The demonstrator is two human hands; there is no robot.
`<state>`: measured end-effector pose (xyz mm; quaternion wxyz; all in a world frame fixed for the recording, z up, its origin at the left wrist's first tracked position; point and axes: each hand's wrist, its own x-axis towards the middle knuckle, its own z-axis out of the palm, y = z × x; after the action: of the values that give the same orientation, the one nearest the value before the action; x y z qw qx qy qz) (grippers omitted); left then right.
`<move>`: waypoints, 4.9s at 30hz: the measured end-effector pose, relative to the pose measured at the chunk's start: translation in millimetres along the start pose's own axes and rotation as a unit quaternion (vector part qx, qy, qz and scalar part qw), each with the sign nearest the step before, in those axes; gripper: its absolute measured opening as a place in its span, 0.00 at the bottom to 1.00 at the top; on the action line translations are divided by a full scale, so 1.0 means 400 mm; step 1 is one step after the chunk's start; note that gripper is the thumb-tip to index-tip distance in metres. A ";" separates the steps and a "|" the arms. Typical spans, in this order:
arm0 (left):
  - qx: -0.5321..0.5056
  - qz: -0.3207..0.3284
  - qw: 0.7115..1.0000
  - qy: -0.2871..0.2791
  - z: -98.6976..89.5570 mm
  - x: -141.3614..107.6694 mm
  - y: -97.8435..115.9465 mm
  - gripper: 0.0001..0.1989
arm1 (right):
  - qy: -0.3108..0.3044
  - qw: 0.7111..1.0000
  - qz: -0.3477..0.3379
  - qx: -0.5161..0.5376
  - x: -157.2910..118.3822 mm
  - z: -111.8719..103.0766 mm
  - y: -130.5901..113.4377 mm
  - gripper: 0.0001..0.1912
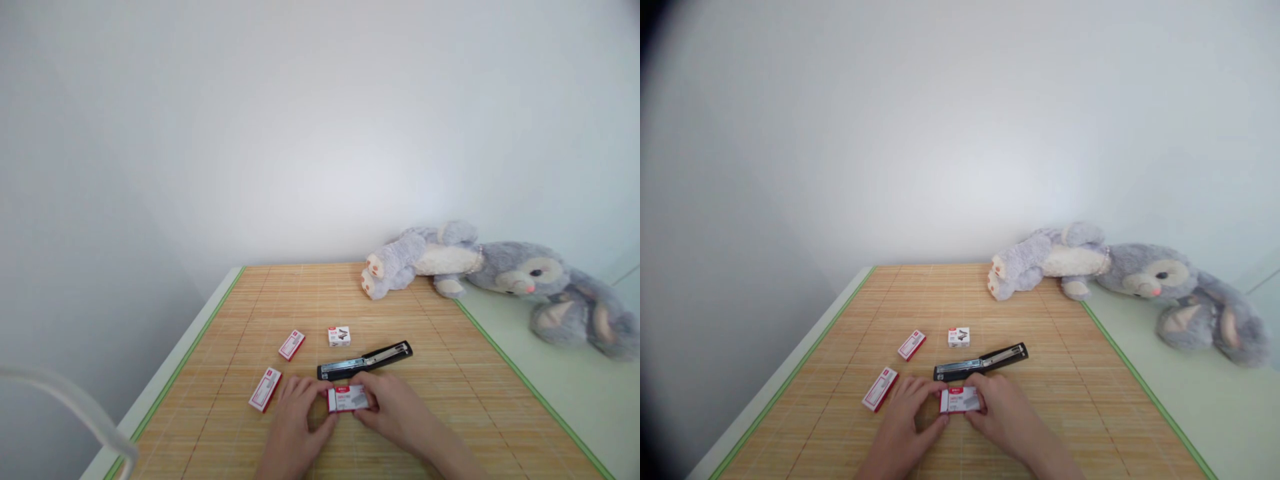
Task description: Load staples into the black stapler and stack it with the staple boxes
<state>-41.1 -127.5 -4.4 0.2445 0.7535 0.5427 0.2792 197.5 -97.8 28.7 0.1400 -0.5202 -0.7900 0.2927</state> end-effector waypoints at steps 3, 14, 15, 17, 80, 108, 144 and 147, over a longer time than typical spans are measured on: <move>-0.013 -0.006 1.000 -0.004 0.002 -0.003 -0.003 0.21 | 0.006 1.000 -0.013 0.013 0.005 0.018 -0.026 0.13; 0.040 0.009 0.999 -0.006 0.010 -0.011 0.013 0.28 | 0.252 0.967 -0.037 -0.024 -0.029 -0.138 0.128 0.20; 0.043 0.007 0.999 -0.009 0.012 -0.012 0.013 0.30 | 0.254 0.966 -0.034 -0.028 -0.032 -0.150 0.155 0.25; 0.053 0.005 0.998 -0.015 0.017 -0.014 0.010 0.34 | 0.222 0.975 -0.021 -0.009 -0.036 -0.161 0.201 0.29; 0.170 -0.114 0.966 0.159 -0.048 -0.003 -0.113 0.31 | 0.068 0.992 -0.105 -0.001 0.251 -0.032 0.002 0.18; 0.173 -0.099 0.964 0.176 -0.036 -0.003 -0.121 0.27 | -0.011 0.978 0.021 0.205 0.104 0.050 -0.044 0.29; 0.202 -0.148 0.947 0.200 -0.137 -0.018 -0.268 0.25 | 0.037 0.998 -0.044 0.021 0.245 0.198 -0.208 0.39; 0.191 -0.127 0.948 0.222 -0.158 -0.021 -0.257 0.24 | 0.020 0.998 -0.046 0.040 0.233 0.184 -0.206 0.42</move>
<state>-156.7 -101.7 -28.7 0.0028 0.6299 0.7177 0.2969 58.7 -60.5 12.8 0.1897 -0.4834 -0.7977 0.3067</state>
